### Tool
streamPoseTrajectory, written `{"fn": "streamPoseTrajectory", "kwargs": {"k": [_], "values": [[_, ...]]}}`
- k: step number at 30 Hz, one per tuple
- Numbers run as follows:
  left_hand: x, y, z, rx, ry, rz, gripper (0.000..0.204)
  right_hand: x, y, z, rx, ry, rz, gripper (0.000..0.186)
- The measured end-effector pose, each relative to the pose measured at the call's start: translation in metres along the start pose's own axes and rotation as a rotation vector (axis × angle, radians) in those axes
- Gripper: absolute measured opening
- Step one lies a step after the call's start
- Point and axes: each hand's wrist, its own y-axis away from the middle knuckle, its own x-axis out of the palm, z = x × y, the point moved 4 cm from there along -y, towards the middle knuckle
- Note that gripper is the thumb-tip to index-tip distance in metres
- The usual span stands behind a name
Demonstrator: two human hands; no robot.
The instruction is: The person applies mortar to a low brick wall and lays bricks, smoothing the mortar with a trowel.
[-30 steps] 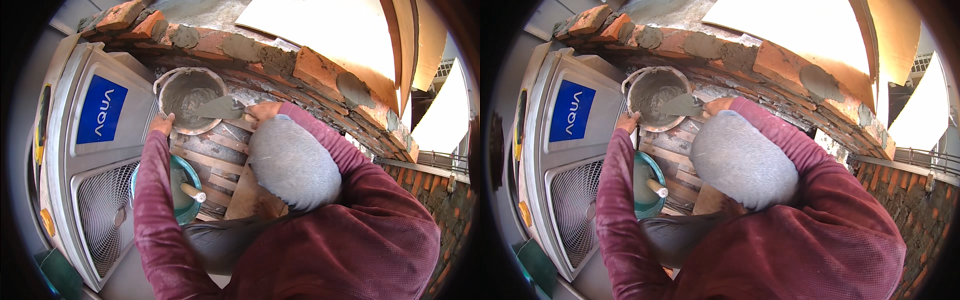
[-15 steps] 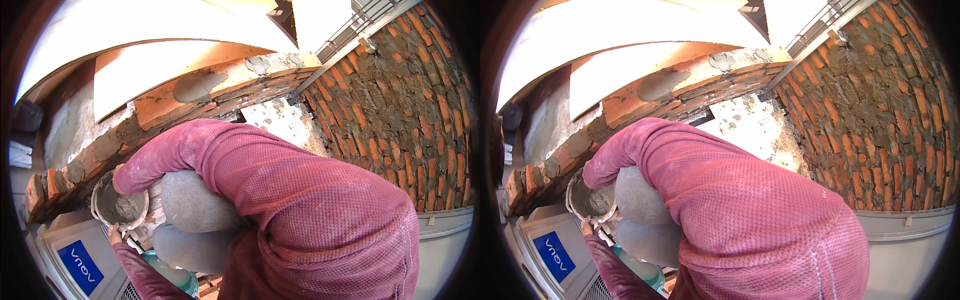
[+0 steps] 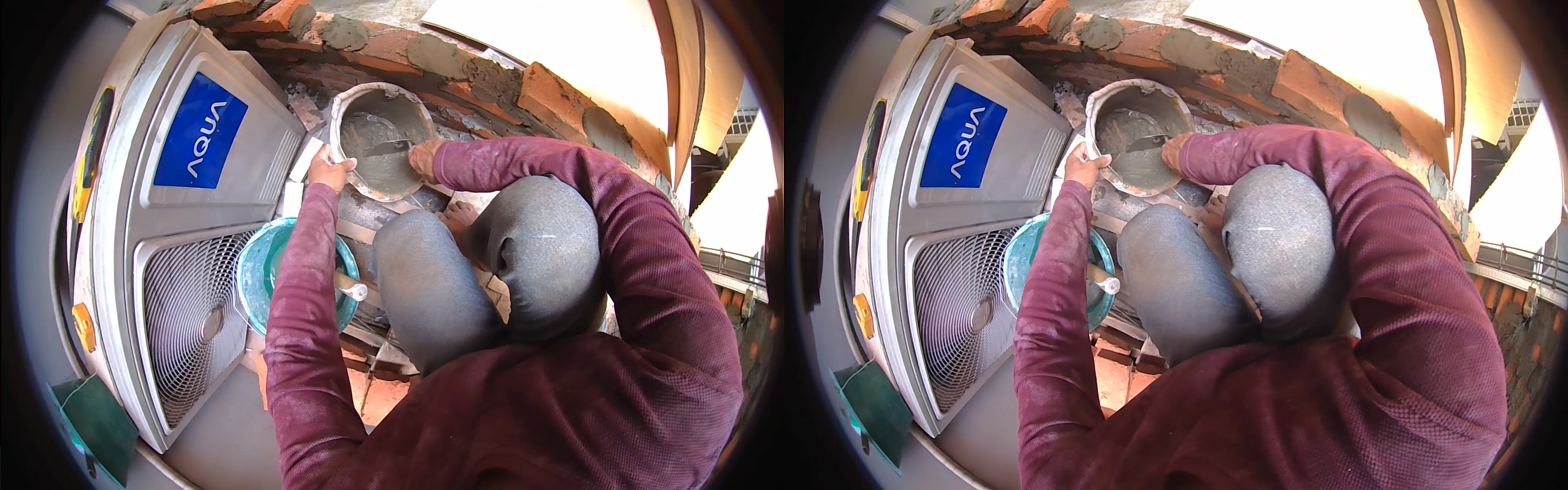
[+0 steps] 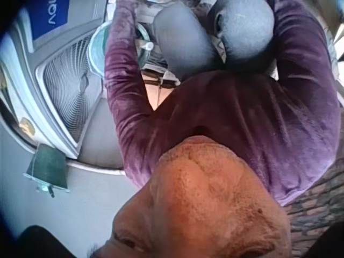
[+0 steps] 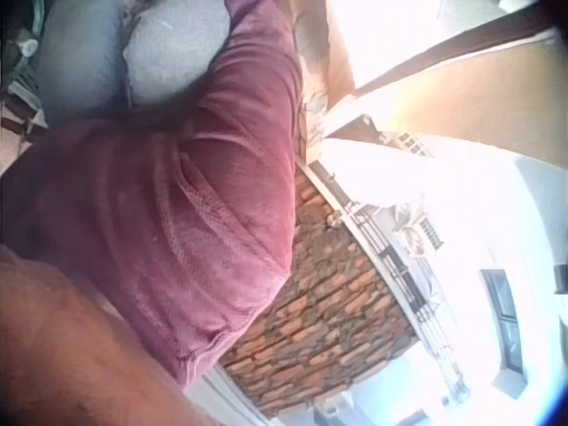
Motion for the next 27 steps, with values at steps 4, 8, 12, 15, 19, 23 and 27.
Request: {"fn": "streamPoseTrajectory", "kwargs": {"k": [4, 8, 12, 15, 19, 23, 27], "values": [[-0.005, 0.008, 0.005, 0.059, 0.003, -0.005, 0.029, -0.023, 0.019, 0.000, -0.019, 0.034, 0.017, 0.035], [0.011, 0.000, 0.000, 0.083, -0.026, 0.021, 0.027, 0.061, -0.007, -0.046, -0.340, 0.404, -0.063, 0.026], [0.006, 0.006, 0.017, 0.011, -0.020, 0.009, 0.033, 0.041, -0.002, 0.002, -0.761, 0.609, -0.103, 0.018], [-0.009, -0.001, 0.021, 0.086, -0.137, -0.061, 0.040, 0.032, -0.002, -0.002, -0.062, -0.587, 0.036, 0.014], [0.003, -0.002, 0.000, 0.129, -0.176, -0.091, 0.027, -0.015, 0.056, -0.014, 0.082, -1.314, 0.276, 0.014], [-0.011, -0.002, -0.016, 0.028, -0.231, -0.201, 0.028, 0.014, 0.048, -0.030, -0.080, -1.746, 0.392, 0.007], [-0.048, 0.011, -0.011, -0.093, -0.328, -0.258, 0.044, 0.004, 0.042, -0.024, -0.201, -1.854, 0.425, 0.011]]}}
